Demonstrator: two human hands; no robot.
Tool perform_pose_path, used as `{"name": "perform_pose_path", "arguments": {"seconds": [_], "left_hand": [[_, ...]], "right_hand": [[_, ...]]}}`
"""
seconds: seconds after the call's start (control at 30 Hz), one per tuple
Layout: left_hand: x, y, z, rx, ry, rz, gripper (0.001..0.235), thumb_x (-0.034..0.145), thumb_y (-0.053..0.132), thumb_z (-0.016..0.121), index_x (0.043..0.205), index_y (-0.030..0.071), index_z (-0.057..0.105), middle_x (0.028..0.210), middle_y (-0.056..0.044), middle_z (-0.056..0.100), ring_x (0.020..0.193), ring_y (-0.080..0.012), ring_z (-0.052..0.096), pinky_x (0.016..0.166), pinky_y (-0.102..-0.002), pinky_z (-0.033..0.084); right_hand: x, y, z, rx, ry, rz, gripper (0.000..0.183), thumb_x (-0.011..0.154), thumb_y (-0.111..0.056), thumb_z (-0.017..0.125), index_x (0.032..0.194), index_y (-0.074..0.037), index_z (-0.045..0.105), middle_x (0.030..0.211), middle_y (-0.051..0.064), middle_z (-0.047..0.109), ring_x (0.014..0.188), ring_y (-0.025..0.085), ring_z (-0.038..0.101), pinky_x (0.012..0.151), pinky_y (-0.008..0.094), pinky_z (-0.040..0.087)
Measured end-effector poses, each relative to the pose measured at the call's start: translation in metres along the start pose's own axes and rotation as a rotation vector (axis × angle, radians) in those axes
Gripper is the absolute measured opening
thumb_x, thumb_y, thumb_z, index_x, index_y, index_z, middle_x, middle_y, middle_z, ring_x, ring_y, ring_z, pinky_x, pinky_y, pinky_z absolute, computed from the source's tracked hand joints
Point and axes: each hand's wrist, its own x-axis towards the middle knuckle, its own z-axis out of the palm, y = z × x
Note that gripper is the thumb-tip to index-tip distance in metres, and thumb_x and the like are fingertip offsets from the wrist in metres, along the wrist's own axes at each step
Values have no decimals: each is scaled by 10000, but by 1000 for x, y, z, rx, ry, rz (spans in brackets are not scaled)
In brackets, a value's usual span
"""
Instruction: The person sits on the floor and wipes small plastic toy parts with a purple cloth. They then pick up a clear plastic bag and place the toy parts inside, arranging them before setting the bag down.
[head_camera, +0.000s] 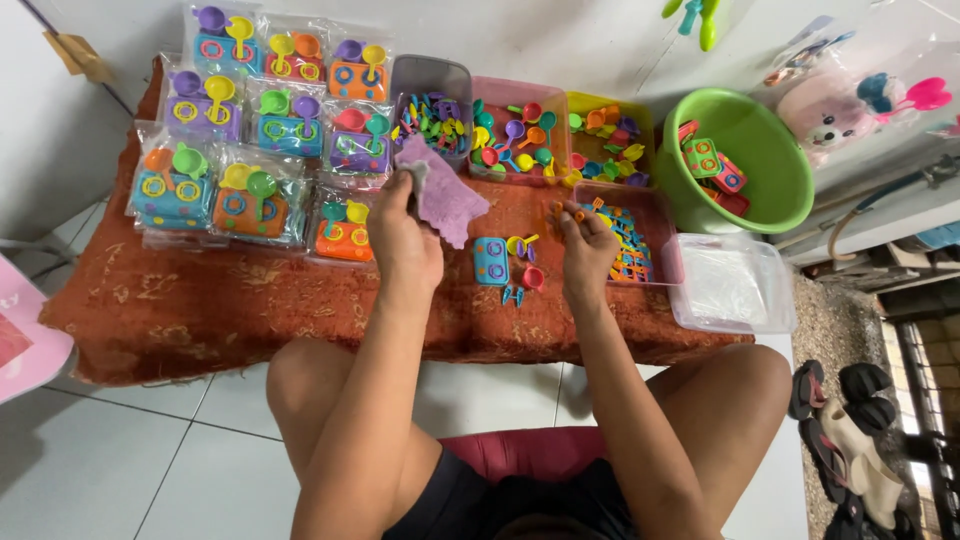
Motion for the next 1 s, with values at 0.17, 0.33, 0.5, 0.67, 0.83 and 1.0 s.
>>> {"name": "perform_pose_path", "arguments": {"seconds": [0.17, 0.33, 0.5, 0.67, 0.83, 1.0], "left_hand": [[-10, 27, -1, -82, -12, -82, 180, 976, 240, 638, 1088, 111, 693, 1090, -102, 699, 1060, -246, 652, 952, -407, 501], [-6, 29, -19, -86, -63, -181, 190, 967, 281, 630, 1071, 135, 692, 1085, -98, 713, 1060, -247, 667, 942, -409, 508], [-15, 14, -19, -127, -19, -342, 255, 921, 258, 647, 1108, 94, 703, 1078, -108, 721, 1045, -276, 667, 959, -439, 523], [-25, 1, -20, -9, -84, -406, 105, 838, 181, 650, 875, 98, 705, 860, -86, 719, 830, -247, 678, 807, -375, 555], [-35, 4, -6, -20, -76, -425, 167, 833, 238, 649, 902, 106, 722, 868, -92, 740, 822, -234, 696, 802, -371, 563], [-14, -35, 2, 137, -157, -477, 224, 863, 313, 548, 916, 136, 674, 949, -49, 722, 894, -248, 745, 796, -387, 645]], "right_hand": [[0, 37, -5, -90, -17, 171, 304, 936, 5, 727, 1229, 73, 686, 954, 215, 734, 786, 221, 720, 681, 363, 620], [10, 52, -7, -375, 14, -7, 530, 920, -113, 801, 1362, 64, 567, 1280, 318, 615, 1277, 480, 569, 1046, 557, 509], [-17, 0, 28, -31, -302, 317, 443, 1080, -362, 583, 1294, 25, 624, 1124, 270, 722, 1040, 369, 741, 871, 488, 617], [-45, -27, 61, 452, -337, 604, 850, 967, -637, 577, 1480, 31, 459, 1385, 311, 561, 1256, 439, 597, 1019, 608, 505], [-24, -98, 63, 443, -140, 384, 219, 829, 33, 796, 1008, 41, 671, 828, 146, 716, 740, 252, 756, 656, 349, 626], [-4, -144, 56, 387, -393, 240, 267, 765, 50, 845, 973, 4, 683, 775, 142, 712, 662, 235, 746, 544, 324, 619]]}}
